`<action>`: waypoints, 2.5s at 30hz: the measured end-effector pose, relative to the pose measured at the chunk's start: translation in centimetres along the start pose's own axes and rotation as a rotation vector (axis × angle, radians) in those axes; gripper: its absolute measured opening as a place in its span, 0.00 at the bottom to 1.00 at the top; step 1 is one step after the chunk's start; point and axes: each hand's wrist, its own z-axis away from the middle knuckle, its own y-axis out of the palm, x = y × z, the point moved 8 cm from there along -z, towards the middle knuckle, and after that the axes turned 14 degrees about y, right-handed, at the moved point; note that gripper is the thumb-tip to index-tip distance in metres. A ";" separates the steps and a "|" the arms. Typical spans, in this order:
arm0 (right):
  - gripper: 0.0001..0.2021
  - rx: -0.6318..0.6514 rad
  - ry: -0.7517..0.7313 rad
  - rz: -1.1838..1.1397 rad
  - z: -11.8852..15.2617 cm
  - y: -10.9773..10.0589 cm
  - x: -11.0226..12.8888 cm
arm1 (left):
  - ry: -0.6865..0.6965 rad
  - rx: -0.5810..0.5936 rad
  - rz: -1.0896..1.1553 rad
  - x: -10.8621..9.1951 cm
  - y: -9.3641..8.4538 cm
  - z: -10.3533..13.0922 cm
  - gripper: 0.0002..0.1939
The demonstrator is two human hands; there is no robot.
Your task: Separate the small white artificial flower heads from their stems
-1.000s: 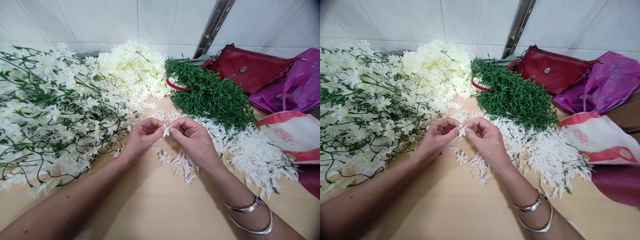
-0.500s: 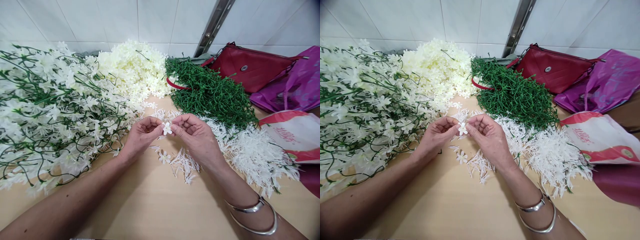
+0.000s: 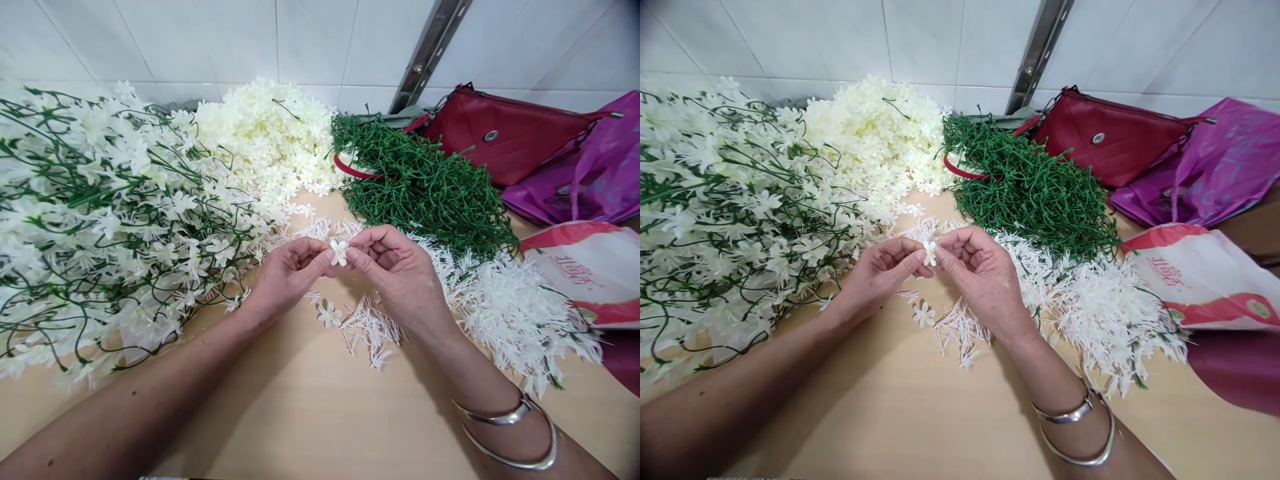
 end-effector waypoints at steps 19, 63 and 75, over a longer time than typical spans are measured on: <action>0.07 -0.069 -0.411 0.552 1.8 0.8 2.7 | 0.070 0.050 -0.043 -0.7 0.2 0.2 0.11; 0.05 -0.070 -0.417 0.496 1.9 1.4 2.7 | 0.113 0.014 -0.233 -0.7 -0.1 0.8 0.05; 0.04 -0.148 -0.152 0.344 1.6 1.0 1.2 | 0.364 0.065 -0.598 -3.2 0.9 0.9 0.05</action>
